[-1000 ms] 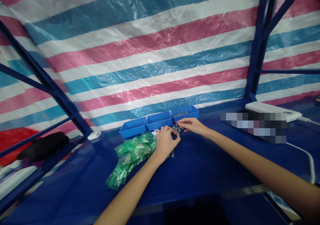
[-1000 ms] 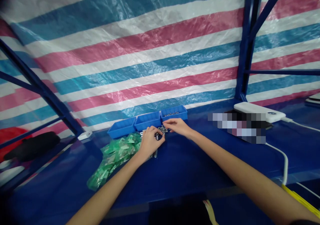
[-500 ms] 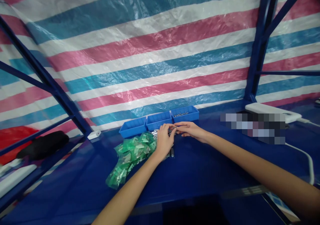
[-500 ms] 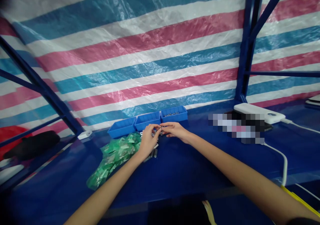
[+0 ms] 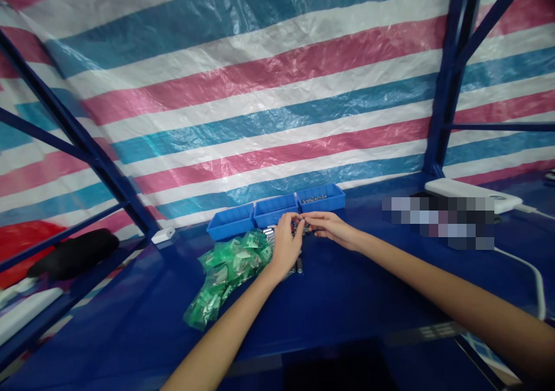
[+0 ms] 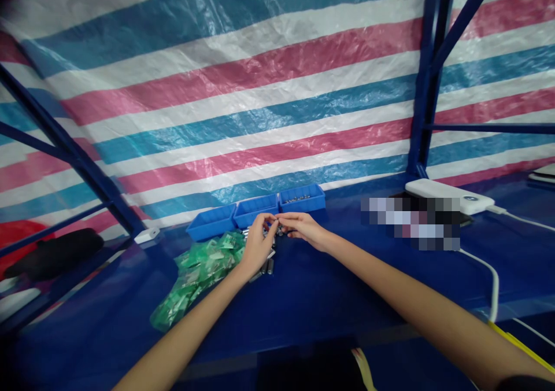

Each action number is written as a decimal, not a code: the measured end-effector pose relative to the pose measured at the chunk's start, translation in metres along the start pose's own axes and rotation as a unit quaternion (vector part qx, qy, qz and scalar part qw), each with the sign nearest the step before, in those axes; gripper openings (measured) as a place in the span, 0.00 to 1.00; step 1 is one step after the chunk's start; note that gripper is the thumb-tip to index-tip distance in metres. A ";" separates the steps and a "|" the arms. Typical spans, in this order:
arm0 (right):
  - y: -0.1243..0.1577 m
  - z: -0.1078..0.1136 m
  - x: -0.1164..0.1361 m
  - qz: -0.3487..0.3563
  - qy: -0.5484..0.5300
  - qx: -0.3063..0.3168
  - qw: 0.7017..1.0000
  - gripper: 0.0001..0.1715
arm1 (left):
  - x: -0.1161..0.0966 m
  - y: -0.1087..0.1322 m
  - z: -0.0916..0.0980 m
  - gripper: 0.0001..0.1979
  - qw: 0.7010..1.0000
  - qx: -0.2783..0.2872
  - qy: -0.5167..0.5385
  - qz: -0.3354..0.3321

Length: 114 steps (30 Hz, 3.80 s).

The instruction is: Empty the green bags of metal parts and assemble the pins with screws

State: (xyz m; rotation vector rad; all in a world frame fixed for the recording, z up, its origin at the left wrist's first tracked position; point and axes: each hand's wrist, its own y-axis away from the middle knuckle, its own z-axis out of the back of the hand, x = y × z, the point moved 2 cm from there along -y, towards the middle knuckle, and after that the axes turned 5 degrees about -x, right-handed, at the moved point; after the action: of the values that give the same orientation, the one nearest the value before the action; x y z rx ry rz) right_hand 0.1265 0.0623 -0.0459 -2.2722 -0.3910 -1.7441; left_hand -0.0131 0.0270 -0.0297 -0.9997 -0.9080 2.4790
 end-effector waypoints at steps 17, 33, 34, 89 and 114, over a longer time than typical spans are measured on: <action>-0.014 0.033 0.005 0.065 0.096 -0.224 0.968 0.17 | -0.017 0.009 -0.002 0.06 0.984 0.073 -0.142 -0.078; -0.022 0.051 0.019 0.157 0.212 -0.218 0.940 0.19 | -0.026 0.016 -0.007 0.04 0.980 0.084 -0.149 -0.103; -0.022 0.049 0.021 0.163 0.165 -0.194 0.953 0.23 | -0.026 0.016 -0.007 0.04 0.980 0.084 -0.150 -0.105; -0.008 0.033 0.007 0.218 0.564 -0.050 0.795 0.11 | -0.013 0.000 0.006 0.13 0.998 0.043 0.026 -0.038; -0.009 0.035 0.006 0.227 0.559 -0.046 0.796 0.11 | -0.022 0.015 0.009 0.12 0.981 0.073 0.027 -0.178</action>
State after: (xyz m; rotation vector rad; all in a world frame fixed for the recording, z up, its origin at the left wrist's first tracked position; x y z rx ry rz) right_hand 0.1563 0.0832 -0.0483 -0.8678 0.4501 -2.3927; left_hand -0.0048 0.0003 -0.0234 -0.7747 -0.7950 2.1718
